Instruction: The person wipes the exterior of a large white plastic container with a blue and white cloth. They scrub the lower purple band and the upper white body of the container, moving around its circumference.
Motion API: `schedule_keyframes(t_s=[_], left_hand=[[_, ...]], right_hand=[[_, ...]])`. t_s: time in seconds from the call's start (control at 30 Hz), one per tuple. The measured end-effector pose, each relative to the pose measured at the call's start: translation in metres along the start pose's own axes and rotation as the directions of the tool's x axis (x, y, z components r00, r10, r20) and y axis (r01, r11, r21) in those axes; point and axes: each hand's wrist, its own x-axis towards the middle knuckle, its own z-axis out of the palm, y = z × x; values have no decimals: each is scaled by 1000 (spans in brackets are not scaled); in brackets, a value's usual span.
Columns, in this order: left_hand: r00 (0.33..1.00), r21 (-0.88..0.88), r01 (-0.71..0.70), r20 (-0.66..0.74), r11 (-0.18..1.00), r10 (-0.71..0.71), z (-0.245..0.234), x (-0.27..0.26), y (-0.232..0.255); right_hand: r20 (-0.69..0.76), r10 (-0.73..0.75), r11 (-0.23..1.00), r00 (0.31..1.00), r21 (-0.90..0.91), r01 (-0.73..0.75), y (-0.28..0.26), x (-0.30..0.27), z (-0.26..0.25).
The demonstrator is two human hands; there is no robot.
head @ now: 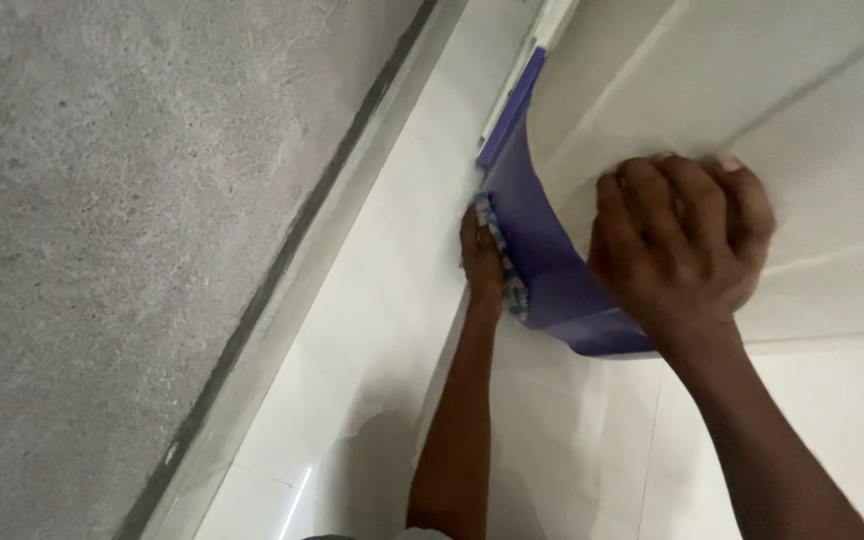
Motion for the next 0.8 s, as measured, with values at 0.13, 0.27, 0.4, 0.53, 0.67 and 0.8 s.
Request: schedule_keyframes(t_s=[0.13, 0.27, 0.4, 0.53, 0.67, 0.8], left_hand=[[953, -16, -300, 40, 954, 300, 41, -28, 43], [795, -59, -593, 116, 803, 595, 75, -51, 96], [768, 128, -641, 113, 757, 631, 83, -65, 98], [913, 88, -397, -63, 914, 403, 69, -64, 69], [932, 54, -359, -27, 932, 361, 79, -77, 92], [855, 61, -510, 151, 858, 497, 104, -107, 144]], right_hand=[[48, 8, 997, 999, 71, -12, 1, -2, -4], [42, 8, 951, 999, 307, -21, 9, -13, -11], [15, 61, 937, 998, 344, -63, 26, -32, -20], [96, 22, 983, 995, 179, -39, 36, -39, -27], [118, 30, 965, 993, 256, -59, 33, -42, -30], [110, 65, 859, 992, 500, -112, 41, -49, -34]])
